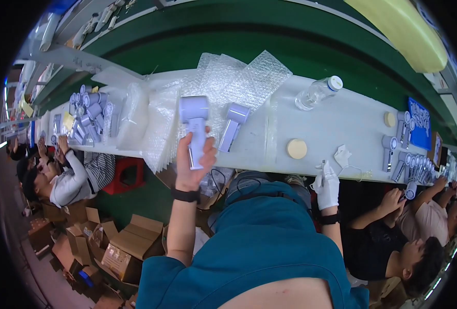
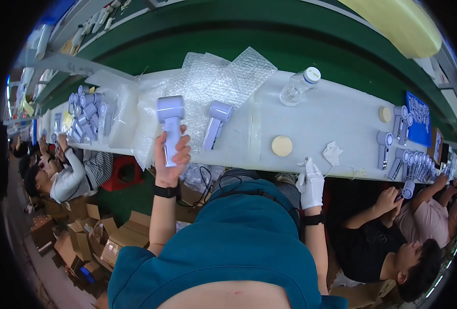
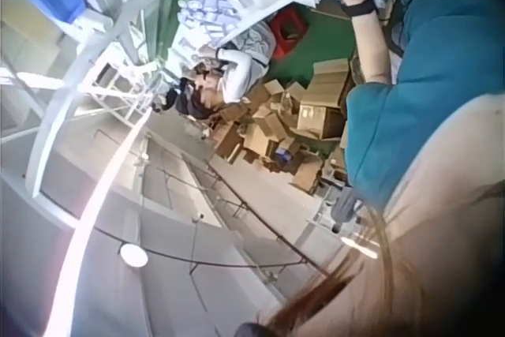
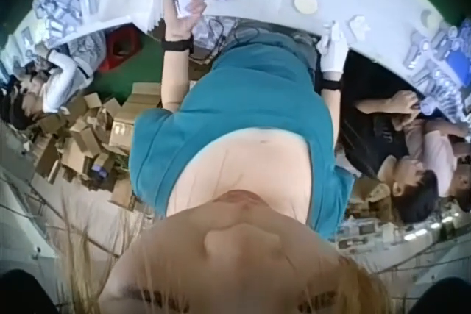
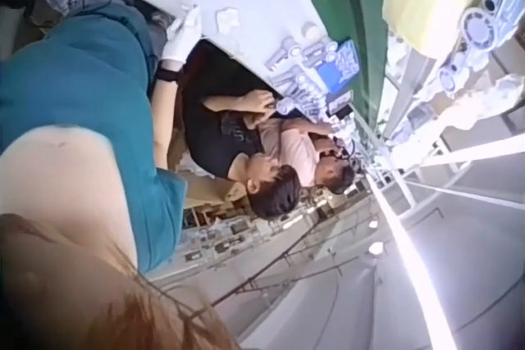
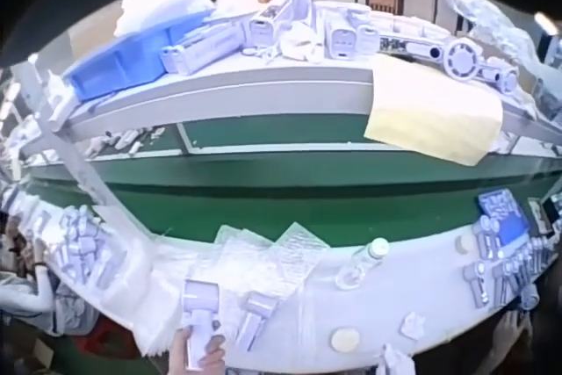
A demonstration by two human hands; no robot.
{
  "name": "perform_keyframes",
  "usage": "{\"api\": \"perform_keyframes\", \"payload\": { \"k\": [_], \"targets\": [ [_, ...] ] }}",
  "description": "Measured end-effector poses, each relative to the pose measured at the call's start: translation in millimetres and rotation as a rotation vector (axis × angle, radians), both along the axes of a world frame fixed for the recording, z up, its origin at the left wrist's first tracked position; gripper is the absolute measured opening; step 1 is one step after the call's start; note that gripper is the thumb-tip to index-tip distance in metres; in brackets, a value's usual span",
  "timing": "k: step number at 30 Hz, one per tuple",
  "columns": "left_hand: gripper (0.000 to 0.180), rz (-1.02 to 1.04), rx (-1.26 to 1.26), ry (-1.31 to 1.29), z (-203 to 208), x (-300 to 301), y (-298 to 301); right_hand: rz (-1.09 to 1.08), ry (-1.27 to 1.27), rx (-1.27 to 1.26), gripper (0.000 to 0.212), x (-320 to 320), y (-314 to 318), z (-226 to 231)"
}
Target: Assembling handheld electric fans by snapping plastic housing components and internal parts together at an assembly line.
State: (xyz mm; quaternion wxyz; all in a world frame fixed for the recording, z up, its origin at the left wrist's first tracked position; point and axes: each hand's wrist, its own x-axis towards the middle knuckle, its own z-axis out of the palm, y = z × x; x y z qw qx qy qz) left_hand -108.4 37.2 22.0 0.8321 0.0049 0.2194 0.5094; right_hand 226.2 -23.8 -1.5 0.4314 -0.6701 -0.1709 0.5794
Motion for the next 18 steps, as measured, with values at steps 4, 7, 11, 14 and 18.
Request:
{"api": "perform_keyframes", "payload": {
  "k": [4,7,11,14,18],
  "targets": [
    [0.046,-0.230,0.020,-0.558,20,60,11,0.115,-0.105,0.135,0.031,-3,-3,41],
    [0.045,-0.226,-0.132,-0.332,38,121,13,0.236,-0.120,0.248,0.030,-9,-8,89],
    [0.045,-0.294,-0.310,-0.157,56,203,16,0.404,0.000,0.362,0.023,0,-19,121],
    [0.044,-0.417,-0.328,-0.125,54,240,15,0.274,-0.037,0.327,0.021,13,-27,128],
    [0.043,-0.604,-0.286,-0.255,50,269,9,0.156,-0.141,0.317,0.018,31,-38,132]
  ]
}}
